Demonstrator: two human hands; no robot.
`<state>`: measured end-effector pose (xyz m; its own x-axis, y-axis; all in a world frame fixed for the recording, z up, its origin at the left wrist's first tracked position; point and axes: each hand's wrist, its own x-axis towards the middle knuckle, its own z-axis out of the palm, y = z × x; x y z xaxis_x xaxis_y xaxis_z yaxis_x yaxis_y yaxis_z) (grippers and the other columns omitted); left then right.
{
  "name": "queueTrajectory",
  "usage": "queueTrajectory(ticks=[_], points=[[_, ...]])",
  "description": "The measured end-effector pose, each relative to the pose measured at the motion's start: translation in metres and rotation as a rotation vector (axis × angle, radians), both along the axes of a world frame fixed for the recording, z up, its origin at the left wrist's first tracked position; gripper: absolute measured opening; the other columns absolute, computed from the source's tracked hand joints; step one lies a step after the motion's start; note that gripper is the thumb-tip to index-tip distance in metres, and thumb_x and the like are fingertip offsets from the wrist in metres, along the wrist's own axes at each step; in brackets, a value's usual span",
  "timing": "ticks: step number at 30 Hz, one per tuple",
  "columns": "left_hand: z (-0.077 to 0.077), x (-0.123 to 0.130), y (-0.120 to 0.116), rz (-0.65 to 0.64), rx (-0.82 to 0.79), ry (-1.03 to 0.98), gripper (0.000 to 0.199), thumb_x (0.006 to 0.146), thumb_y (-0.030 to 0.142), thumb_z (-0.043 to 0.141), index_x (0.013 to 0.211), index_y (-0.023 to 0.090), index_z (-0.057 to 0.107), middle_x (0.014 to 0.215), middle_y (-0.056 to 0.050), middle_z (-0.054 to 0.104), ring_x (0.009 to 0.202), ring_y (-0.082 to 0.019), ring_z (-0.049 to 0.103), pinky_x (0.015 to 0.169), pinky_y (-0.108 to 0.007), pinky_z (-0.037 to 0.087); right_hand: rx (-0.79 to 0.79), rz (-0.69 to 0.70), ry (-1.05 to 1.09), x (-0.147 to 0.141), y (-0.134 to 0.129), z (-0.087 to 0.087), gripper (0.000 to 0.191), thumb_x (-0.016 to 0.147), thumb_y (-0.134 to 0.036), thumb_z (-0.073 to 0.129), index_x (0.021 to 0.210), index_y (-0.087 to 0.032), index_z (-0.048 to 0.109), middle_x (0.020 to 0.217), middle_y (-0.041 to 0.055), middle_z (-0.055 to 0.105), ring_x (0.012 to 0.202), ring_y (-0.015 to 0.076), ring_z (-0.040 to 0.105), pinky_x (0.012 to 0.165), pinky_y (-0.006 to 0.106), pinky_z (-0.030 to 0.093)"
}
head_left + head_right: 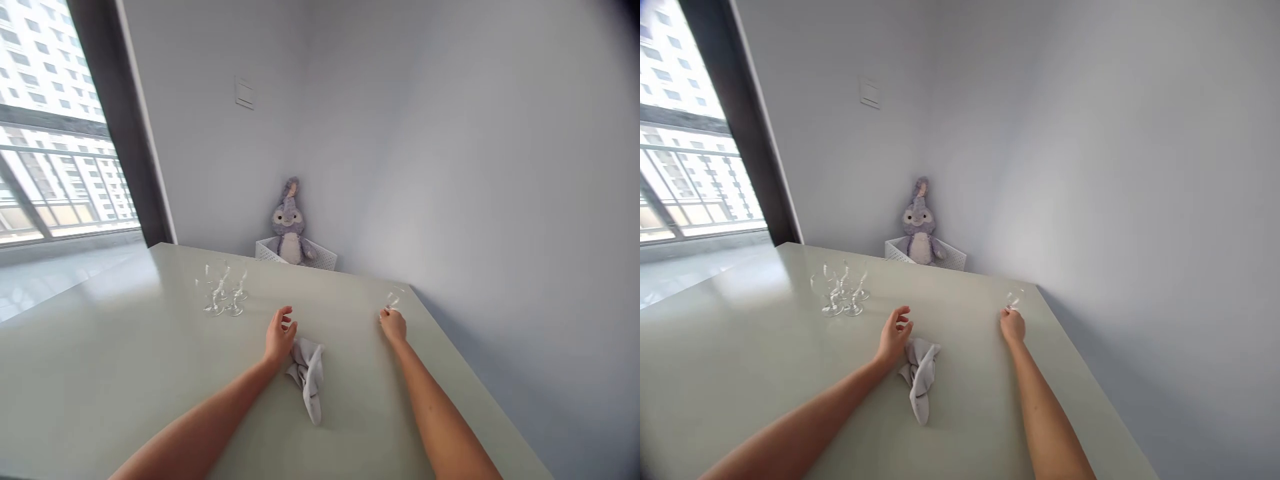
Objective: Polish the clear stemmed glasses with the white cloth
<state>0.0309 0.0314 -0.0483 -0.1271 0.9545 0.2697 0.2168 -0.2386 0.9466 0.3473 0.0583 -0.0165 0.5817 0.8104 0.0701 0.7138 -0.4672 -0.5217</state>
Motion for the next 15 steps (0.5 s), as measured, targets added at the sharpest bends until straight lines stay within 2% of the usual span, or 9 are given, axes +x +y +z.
queueTrajectory(ticks=[4, 8, 10, 15], points=[[0.010, -0.009, 0.004, 0.256, -0.013, -0.261, 0.030, 0.071, 0.021, 0.052, 0.100, 0.021, 0.047, 0.108, -0.007, 0.050, 0.080, -0.014, 0.052, 0.069, -0.029, 0.044, 0.007, -0.014, 0.042, 0.019, 0.006, -0.013, 0.030, 0.077, -0.029, 0.045, 0.087, -0.011, 0.066, 0.071, 0.0138, 0.067, 0.077, 0.0258, 0.063, 0.061, 0.029, 0.041], [0.023, -0.024, 0.008, 0.480, -0.061, -0.459, 0.036, 0.069, 0.021, 0.055, 0.103, 0.023, 0.042, 0.107, -0.005, 0.045, 0.079, -0.012, 0.050, 0.069, -0.027, 0.042, 0.027, 0.029, 0.108, 0.027, 0.005, -0.023, 0.023, 0.075, -0.029, 0.047, 0.079, -0.014, 0.064, 0.071, 0.0104, 0.068, 0.069, 0.0221, 0.063, 0.058, 0.027, 0.040], [0.029, -0.034, 0.010, 0.543, -0.134, -0.546, 0.041, 0.068, 0.024, 0.058, 0.105, 0.026, 0.040, 0.105, -0.004, 0.043, 0.083, -0.012, 0.049, 0.071, -0.027, 0.041, 0.041, 0.056, 0.156, 0.030, -0.001, -0.026, 0.023, 0.073, -0.028, 0.049, 0.084, -0.014, 0.063, 0.073, 0.0085, 0.068, 0.063, 0.0189, 0.062, 0.055, 0.025, 0.041], [0.038, -0.057, 0.020, 0.591, -0.247, -0.692, 0.047, 0.070, 0.029, 0.059, 0.109, 0.031, 0.034, 0.108, -0.003, 0.041, 0.084, -0.012, 0.050, 0.070, -0.028, 0.043, 0.064, 0.063, 0.255, 0.040, -0.032, -0.030, 0.042, 0.068, -0.030, 0.052, 0.105, -0.010, 0.057, 0.079, 0.0090, 0.067, 0.056, 0.0165, 0.060, 0.049, 0.025, 0.042]])
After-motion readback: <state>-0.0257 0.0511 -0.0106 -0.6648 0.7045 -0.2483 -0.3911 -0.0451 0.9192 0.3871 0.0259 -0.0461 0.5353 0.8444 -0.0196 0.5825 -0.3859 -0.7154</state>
